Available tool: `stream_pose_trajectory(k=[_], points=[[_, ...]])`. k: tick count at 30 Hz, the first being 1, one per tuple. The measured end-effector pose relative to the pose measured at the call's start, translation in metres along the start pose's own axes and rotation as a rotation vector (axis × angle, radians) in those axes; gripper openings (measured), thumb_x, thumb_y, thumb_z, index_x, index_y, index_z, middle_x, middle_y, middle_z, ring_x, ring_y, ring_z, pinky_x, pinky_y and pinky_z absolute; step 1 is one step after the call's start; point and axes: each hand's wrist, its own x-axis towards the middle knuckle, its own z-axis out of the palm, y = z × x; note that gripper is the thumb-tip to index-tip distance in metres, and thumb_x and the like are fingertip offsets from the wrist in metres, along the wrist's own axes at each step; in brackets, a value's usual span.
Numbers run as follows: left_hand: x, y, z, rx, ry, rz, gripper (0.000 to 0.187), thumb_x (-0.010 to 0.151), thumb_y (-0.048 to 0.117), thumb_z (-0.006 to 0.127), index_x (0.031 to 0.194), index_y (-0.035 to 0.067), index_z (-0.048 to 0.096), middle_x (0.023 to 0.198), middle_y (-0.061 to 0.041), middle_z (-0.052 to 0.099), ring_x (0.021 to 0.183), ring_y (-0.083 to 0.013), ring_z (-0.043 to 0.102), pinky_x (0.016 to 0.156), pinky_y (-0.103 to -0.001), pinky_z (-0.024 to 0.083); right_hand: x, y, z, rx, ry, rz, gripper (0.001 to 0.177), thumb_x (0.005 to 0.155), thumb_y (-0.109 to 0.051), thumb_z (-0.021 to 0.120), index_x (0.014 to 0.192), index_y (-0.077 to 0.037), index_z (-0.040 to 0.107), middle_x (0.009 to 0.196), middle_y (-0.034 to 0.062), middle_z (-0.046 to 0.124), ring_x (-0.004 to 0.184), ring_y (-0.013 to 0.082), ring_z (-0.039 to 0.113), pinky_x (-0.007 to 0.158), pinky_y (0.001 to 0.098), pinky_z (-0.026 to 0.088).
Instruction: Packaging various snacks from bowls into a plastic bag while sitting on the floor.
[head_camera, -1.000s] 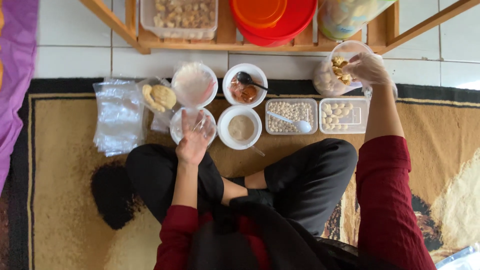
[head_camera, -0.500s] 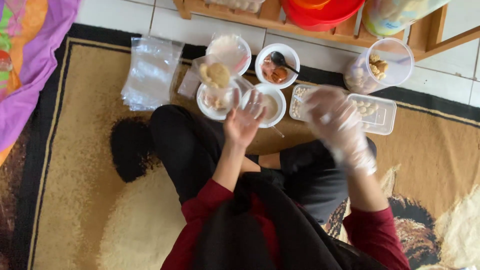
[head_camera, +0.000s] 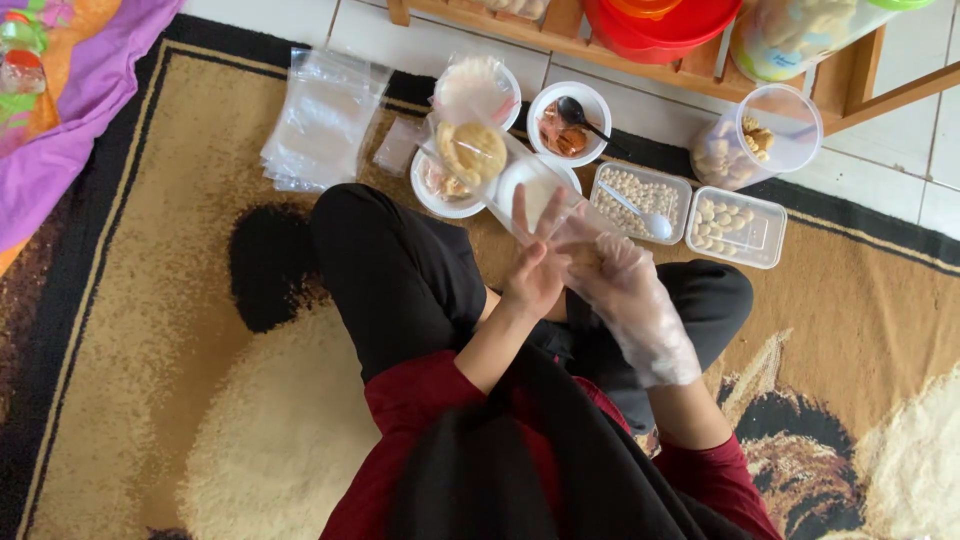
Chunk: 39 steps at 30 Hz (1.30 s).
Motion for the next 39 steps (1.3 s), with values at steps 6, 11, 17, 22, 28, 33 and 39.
stream_pose_trajectory(k=[6,11,17,22,28,33,39], points=[[-0.014,0.001,0.032,-0.094,-0.002,0.025,0.098,0.084,0.02,0.078,0.161,0.04,0.022,0.156,-0.01,0.044,0.145,-0.0366,0.039,0.121,-0.066,0.016,-0.001,-0.05,-0.013,0.578,0.002,0.241,0.026,0.075,0.006,0.071,0.1,0.001,0.074,0.08,0.0091,0.073,0.073,0.0105,0.067,0.067,0.0214,0.048],[-0.025,0.0,0.056,-0.202,0.033,-0.091,0.106,0.087,0.012,0.08,0.165,0.034,0.01,0.145,-0.014,0.049,0.122,-0.027,0.054,0.098,-0.039,0.049,-0.012,-0.035,-0.025,0.09,-0.007,0.089,0.029,0.076,0.009,0.056,0.099,-0.001,0.071,0.078,0.0187,0.069,0.073,0.0289,0.07,0.066,0.0361,0.053],[-0.034,-0.017,0.052,0.037,0.054,-0.133,0.104,0.08,0.022,0.084,0.161,0.029,0.019,0.142,-0.013,0.047,0.126,-0.0259,0.051,0.113,-0.046,0.039,-0.016,-0.013,-0.03,0.365,-0.059,0.177,0.037,0.083,0.004,0.056,0.118,-0.003,0.059,0.089,0.0188,0.068,0.08,0.0268,0.071,0.068,0.0372,0.057],[-0.049,-0.037,0.063,0.026,-0.03,-0.179,0.084,0.084,0.01,0.08,0.152,0.022,0.033,0.132,-0.007,0.056,0.12,-0.0232,0.058,0.107,-0.045,0.049,-0.014,0.0,-0.018,0.572,-0.094,0.25,0.046,0.088,0.001,0.056,0.133,-0.004,0.05,0.097,0.0189,0.066,0.086,0.0252,0.071,0.07,0.038,0.06],[-0.055,-0.029,0.046,-0.01,-0.196,-0.319,0.081,0.077,0.016,0.087,0.143,0.02,0.041,0.127,-0.005,0.063,0.116,-0.0241,0.064,0.101,-0.049,0.054,-0.011,0.029,-0.034,0.86,-0.136,0.344,0.061,0.094,-0.003,0.056,0.152,-0.006,0.038,0.108,0.0189,0.065,0.093,0.0231,0.072,0.071,0.0391,0.065],[-0.009,0.045,-0.01,-0.194,-0.198,-0.366,0.074,0.094,0.068,0.056,0.154,0.028,0.039,0.152,-0.008,0.05,0.131,-0.0285,0.054,0.105,-0.053,0.048,-0.031,0.05,-0.077,0.456,-0.284,0.334,0.065,0.091,-0.011,0.063,0.153,-0.006,0.043,0.124,0.0225,0.067,0.095,0.0211,0.065,0.074,0.0278,0.051],[0.005,0.077,0.016,0.537,-0.342,-0.364,0.1,0.09,0.06,0.074,0.165,0.023,0.018,0.155,-0.021,0.043,0.132,-0.0304,0.055,0.106,-0.052,0.048,-0.039,0.035,-0.071,0.045,-0.444,0.322,0.064,0.087,-0.011,0.069,0.149,-0.011,0.053,0.106,0.0133,0.073,0.091,0.0219,0.065,0.089,0.0397,0.056]])
